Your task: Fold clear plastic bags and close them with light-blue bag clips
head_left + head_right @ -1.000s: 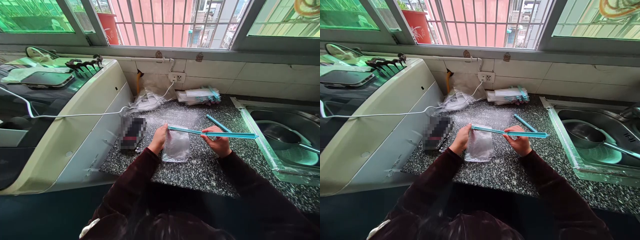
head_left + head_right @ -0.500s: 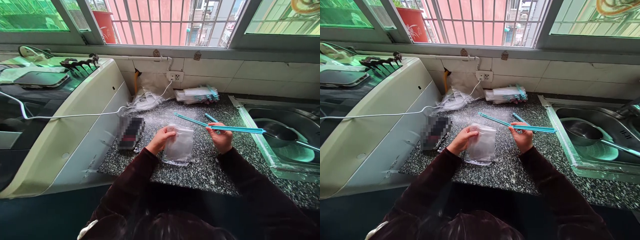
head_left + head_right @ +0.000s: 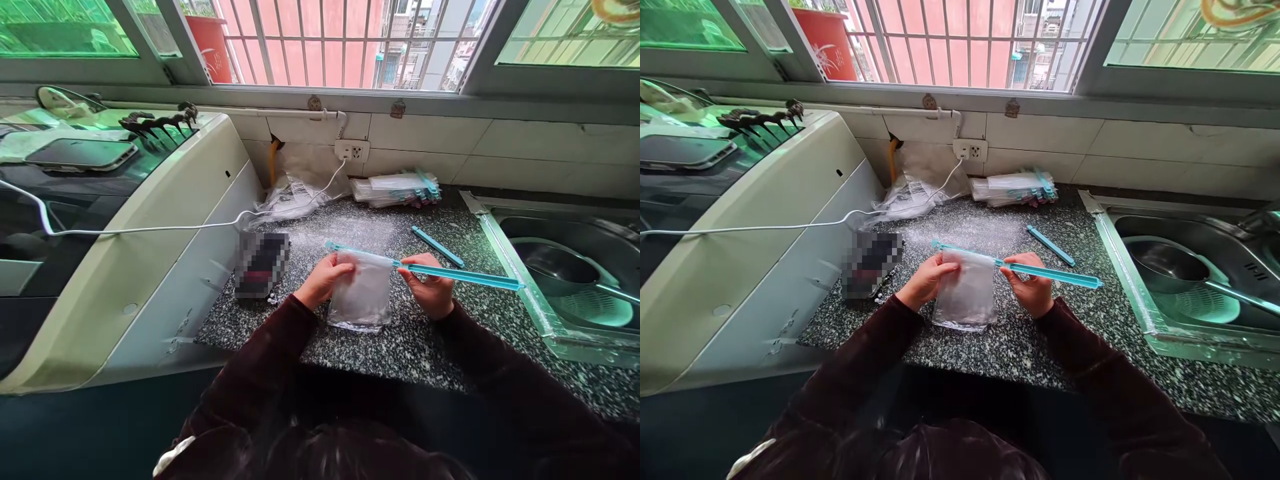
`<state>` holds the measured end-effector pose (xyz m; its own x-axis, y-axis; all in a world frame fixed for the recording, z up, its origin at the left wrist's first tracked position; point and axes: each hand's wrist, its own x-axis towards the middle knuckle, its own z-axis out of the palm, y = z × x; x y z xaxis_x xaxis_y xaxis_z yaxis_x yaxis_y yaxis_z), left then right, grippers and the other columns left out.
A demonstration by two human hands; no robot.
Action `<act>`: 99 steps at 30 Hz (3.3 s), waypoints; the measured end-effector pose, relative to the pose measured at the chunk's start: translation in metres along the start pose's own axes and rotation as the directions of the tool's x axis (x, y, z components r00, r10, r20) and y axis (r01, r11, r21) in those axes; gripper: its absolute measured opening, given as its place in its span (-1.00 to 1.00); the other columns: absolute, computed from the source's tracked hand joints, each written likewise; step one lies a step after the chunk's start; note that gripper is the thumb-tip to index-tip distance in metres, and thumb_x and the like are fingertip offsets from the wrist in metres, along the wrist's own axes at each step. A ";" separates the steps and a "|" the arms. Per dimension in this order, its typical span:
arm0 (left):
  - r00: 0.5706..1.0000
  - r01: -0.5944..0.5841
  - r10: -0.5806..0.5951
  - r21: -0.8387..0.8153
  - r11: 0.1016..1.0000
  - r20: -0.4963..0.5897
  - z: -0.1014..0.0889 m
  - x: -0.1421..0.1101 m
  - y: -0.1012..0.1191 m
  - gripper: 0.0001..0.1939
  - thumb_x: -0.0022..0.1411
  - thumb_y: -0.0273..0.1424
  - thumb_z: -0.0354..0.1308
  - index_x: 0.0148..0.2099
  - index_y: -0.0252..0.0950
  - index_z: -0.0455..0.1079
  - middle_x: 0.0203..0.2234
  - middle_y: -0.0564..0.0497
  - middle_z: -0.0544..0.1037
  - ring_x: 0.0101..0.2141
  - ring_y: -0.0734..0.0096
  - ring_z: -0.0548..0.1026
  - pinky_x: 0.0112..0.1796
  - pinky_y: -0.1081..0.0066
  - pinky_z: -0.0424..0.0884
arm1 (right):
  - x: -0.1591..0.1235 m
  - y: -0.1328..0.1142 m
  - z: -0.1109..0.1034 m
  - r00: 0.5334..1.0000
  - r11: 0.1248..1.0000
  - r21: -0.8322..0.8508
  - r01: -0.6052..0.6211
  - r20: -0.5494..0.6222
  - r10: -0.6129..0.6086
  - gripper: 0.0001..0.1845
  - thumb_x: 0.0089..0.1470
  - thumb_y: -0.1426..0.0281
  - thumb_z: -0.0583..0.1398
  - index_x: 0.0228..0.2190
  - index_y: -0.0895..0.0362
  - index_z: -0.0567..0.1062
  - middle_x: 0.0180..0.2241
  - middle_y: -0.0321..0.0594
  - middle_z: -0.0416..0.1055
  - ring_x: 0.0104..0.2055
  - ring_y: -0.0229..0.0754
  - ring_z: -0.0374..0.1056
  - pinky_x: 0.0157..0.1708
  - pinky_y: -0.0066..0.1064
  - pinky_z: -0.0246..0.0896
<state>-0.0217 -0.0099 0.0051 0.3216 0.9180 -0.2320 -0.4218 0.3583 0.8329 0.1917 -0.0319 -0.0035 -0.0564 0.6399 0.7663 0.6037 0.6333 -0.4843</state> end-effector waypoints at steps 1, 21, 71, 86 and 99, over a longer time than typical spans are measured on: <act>1.000 0.002 -0.002 0.000 1.000 0.001 -0.001 0.001 -0.001 -0.69 -0.34 -0.41 0.37 -0.46 -0.38 0.39 -0.62 0.04 0.49 -0.62 0.57 0.36 -0.54 0.53 0.25 | 0.000 -0.001 0.000 1.000 1.000 0.002 0.002 0.008 -0.002 -0.94 -0.03 0.36 0.25 -0.42 0.05 0.46 -0.44 -0.24 0.48 -0.37 -0.14 0.38 -0.32 -0.21 0.33; 1.000 0.027 -0.028 -0.097 0.995 -0.002 -0.003 0.004 -0.002 -0.54 -0.36 -0.38 0.43 -0.31 -0.41 0.44 -0.53 0.02 0.52 -0.51 0.47 0.44 -0.41 0.48 0.31 | -0.002 -0.001 0.005 0.998 1.000 0.009 -0.008 0.069 0.007 -0.94 -0.02 0.35 0.24 -0.41 0.06 0.47 -0.44 -0.23 0.48 -0.36 -0.14 0.37 -0.33 -0.21 0.32; 0.980 -0.014 0.011 -0.013 1.000 -0.199 -0.014 0.012 -0.006 -0.64 -0.38 -0.29 0.42 -0.53 -0.39 0.38 -0.68 0.10 0.41 -0.62 0.58 0.30 -0.53 0.50 0.16 | 0.006 0.013 -0.015 0.992 0.997 -0.041 0.062 0.113 -0.057 -0.90 -0.02 0.32 0.24 -0.40 0.08 0.49 -0.42 -0.21 0.50 -0.37 -0.14 0.43 -0.35 -0.25 0.38; 0.982 -0.020 0.050 0.164 0.986 -0.184 -0.011 0.011 -0.011 -0.56 -0.40 -0.19 0.43 -0.53 -0.39 0.38 -0.65 0.09 0.42 -0.57 0.57 0.30 -0.47 0.48 0.15 | 0.008 0.003 -0.016 0.992 0.996 -0.030 0.085 0.095 -0.081 -0.93 -0.02 0.35 0.25 -0.44 0.08 0.48 -0.45 -0.25 0.47 -0.38 -0.15 0.38 -0.36 -0.28 0.29; 0.984 -0.028 0.065 0.214 0.976 -0.165 -0.004 0.007 -0.012 -0.63 -0.34 -0.23 0.41 -0.55 -0.37 0.37 -0.68 0.11 0.38 -0.60 0.57 0.26 -0.51 0.47 0.13 | 0.007 -0.003 -0.013 0.982 0.997 -0.025 0.073 0.176 -0.068 -0.95 -0.01 0.36 0.23 -0.41 0.06 0.48 -0.44 -0.22 0.46 -0.37 -0.15 0.34 -0.36 -0.25 0.27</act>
<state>-0.0184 -0.0073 -0.0084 0.1494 0.9547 -0.2573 -0.2393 0.2874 0.9274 0.1999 -0.0349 0.0088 -0.2363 0.6621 0.7112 0.6177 0.6673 -0.4161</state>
